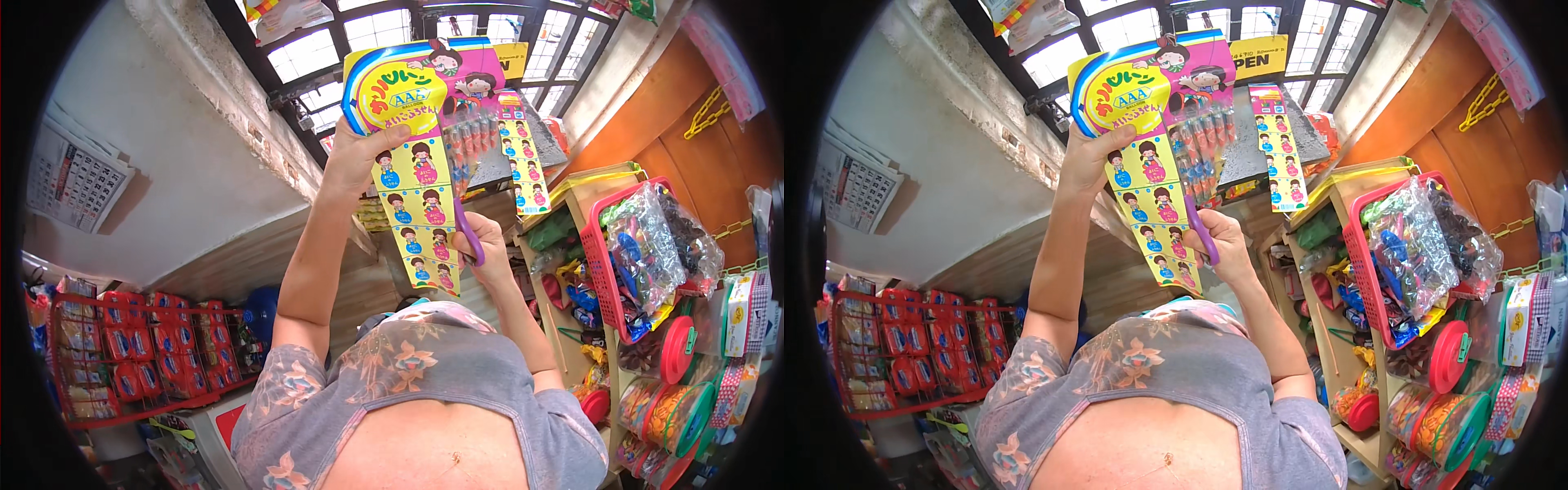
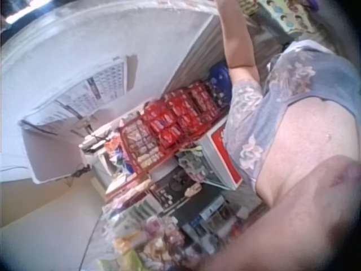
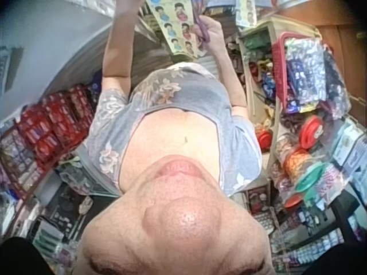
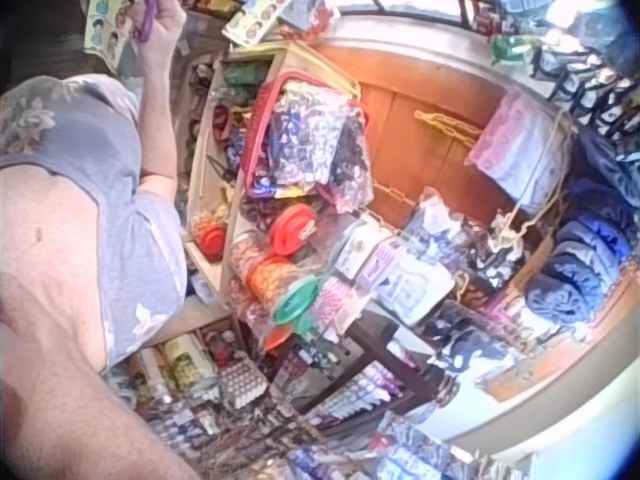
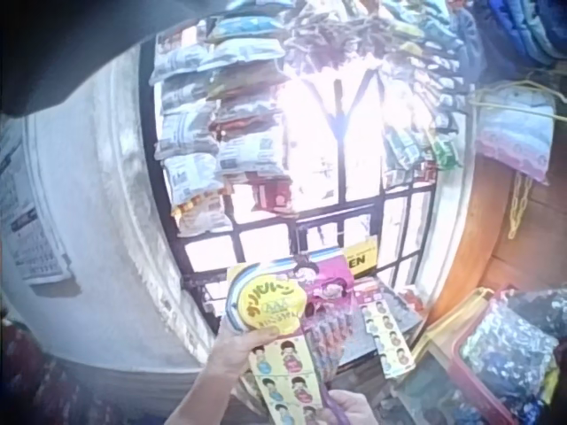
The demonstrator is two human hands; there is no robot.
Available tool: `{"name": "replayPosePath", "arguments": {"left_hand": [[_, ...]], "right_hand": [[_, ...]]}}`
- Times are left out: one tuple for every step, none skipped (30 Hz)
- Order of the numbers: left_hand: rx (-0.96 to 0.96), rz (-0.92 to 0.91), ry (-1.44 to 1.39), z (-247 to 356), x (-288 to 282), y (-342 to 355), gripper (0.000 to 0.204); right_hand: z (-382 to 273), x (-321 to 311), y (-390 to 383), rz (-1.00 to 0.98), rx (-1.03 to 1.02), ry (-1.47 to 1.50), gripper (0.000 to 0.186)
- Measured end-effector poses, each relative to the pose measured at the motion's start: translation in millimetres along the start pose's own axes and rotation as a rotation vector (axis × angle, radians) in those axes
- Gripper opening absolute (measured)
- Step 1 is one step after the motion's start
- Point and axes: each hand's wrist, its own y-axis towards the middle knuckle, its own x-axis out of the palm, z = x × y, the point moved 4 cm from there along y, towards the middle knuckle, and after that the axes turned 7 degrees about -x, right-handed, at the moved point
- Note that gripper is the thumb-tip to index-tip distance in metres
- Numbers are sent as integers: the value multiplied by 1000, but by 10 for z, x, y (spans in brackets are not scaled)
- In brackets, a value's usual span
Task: The person uses scissors to cut a blister pack of lip balms from a cardboard display sheet. They then place the display sheet and a bag of hair accessories onto a shelf. Finally, they hang a plastic bag containing hair accessories on a rack with other items.
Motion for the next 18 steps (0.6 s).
{"name": "replayPosePath", "arguments": {"left_hand": [[4, -18, 4, 18, 17, 12, 35], [8, -35, 8, 39, 36, 24, 36], [12, -53, 12, 57, 55, 34, 36], [-14, -52, 34, 52, 74, 38, 36], [-40, -52, 57, 41, 102, 35, 37], [-66, -51, 79, 22, 130, 30, 37], [-60, -81, 116, -21, 161, 15, 38], [-56, -80, 101, -74, 164, 17, 38], [-51, -79, 87, -104, 163, 17, 39], [-51, -87, 77, -102, 179, 27, 39], [-50, -94, 67, -95, 194, 34, 39], [-50, -101, 57, -86, 208, 48, 39], [-42, -103, 74, -64, 219, 66, 39], [-35, -104, 91, -35, 230, 101, 39], [-27, -104, 108, -17, 236, 144, 40], [-2, -96, 132, -18, 212, 211, 38], [0, -102, 134, -10, 200, 275, 38], [1, -109, 135, 4, 190, 334, 37]], "right_hand": [[4, 16, 0, 2, -1, 1, 19], [8, 32, 4, 4, -2, 3, 20], [24, 39, 26, -8, -39, 9, 24], [58, 37, 58, -19, -77, 15, 28], [67, 17, 87, -35, -89, 32, 35], [70, 6, 123, -51, -102, 50, 43], [44, -24, 170, -75, -89, 78, 53], [23, -50, 207, -98, -76, 106, 64], [23, -79, 233, -114, -62, 96, 66], [2, -107, 262, -125, -52, 82, 68], [-6, -96, 287, -121, -85, 86, 69], [-23, -80, 319, -116, -120, 91, 69], [-48, -55, 351, -114, -155, 93, 70], [-62, -63, 397, -122, -175, 89, 70], [-55, -113, 434, -104, -157, 59, 68], [-53, -157, 481, -92, -140, 29, 66], [-54, -195, 524, -80, -121, -1, 64], [-78, -262, 565, -65, -61, -67, 63]]}}
